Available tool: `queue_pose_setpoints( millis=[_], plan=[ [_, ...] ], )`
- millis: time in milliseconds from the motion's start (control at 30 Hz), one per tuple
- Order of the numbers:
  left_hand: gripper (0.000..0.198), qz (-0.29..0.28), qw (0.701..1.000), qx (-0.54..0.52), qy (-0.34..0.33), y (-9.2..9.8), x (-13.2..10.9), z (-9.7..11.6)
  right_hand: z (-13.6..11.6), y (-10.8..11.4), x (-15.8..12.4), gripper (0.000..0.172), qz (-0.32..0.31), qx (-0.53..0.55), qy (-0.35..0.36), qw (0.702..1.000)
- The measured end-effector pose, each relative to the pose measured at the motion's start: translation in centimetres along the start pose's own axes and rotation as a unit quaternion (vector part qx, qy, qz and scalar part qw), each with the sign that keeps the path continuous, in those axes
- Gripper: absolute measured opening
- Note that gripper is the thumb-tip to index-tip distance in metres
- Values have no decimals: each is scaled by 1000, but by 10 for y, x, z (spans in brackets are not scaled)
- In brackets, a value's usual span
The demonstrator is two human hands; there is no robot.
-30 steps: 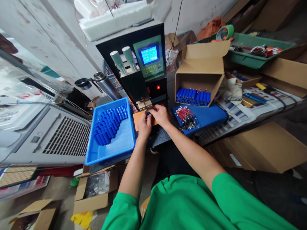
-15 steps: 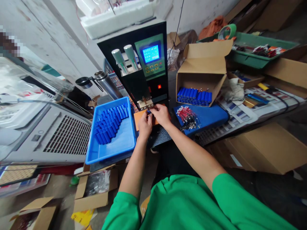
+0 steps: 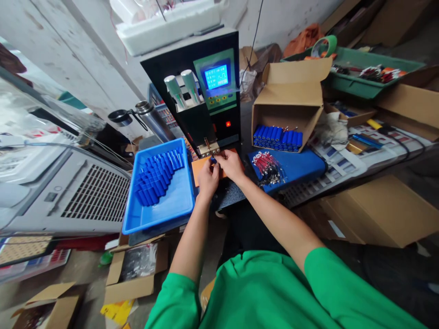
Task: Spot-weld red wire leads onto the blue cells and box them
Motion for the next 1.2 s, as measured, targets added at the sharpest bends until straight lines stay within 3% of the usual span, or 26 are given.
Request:
queue_pose_setpoints(
  millis=[200,333,433,600,733,800,900,1033,1100,1200],
  plan=[
    [23,-4,1000,-12,-14,1,3,0,-6,14,-15,16,41,-141,83,986],
    [28,-9,1000,-8,-18,2,1,-1,-18,28,-30,18,91,-325,217,916],
    [33,-26,999,7,-33,4,1,-4,-27,30,-32,24,70,-398,281,870],
    [37,-53,997,33,-51,9,5,-7,-38,27,-26,24,-36,-474,269,838],
    [43,-49,997,47,-40,10,9,-1,-33,33,-21,29,-27,-479,251,841],
    [44,-44,997,65,-24,11,10,3,-23,48,-18,28,23,-451,244,858],
    [42,-39,995,92,-24,12,10,8,-4,92,-12,28,142,-394,228,879],
    [42,-16,991,128,-40,9,10,11,19,165,3,31,293,-380,224,849],
    [40,-8,988,148,-44,7,10,12,29,192,13,35,322,-402,209,831],
    [37,-2,986,163,-46,7,10,14,43,209,30,36,287,-448,176,828]
  ],
)
Point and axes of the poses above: each hand's wrist, its own x-axis towards the middle knuckle, its own y-axis out of the back of the hand, z = x × y, the point moved 1 cm from there along x, towards the middle knuckle, and after that the axes turned 8 degrees about -x, right-handed, at the moved point
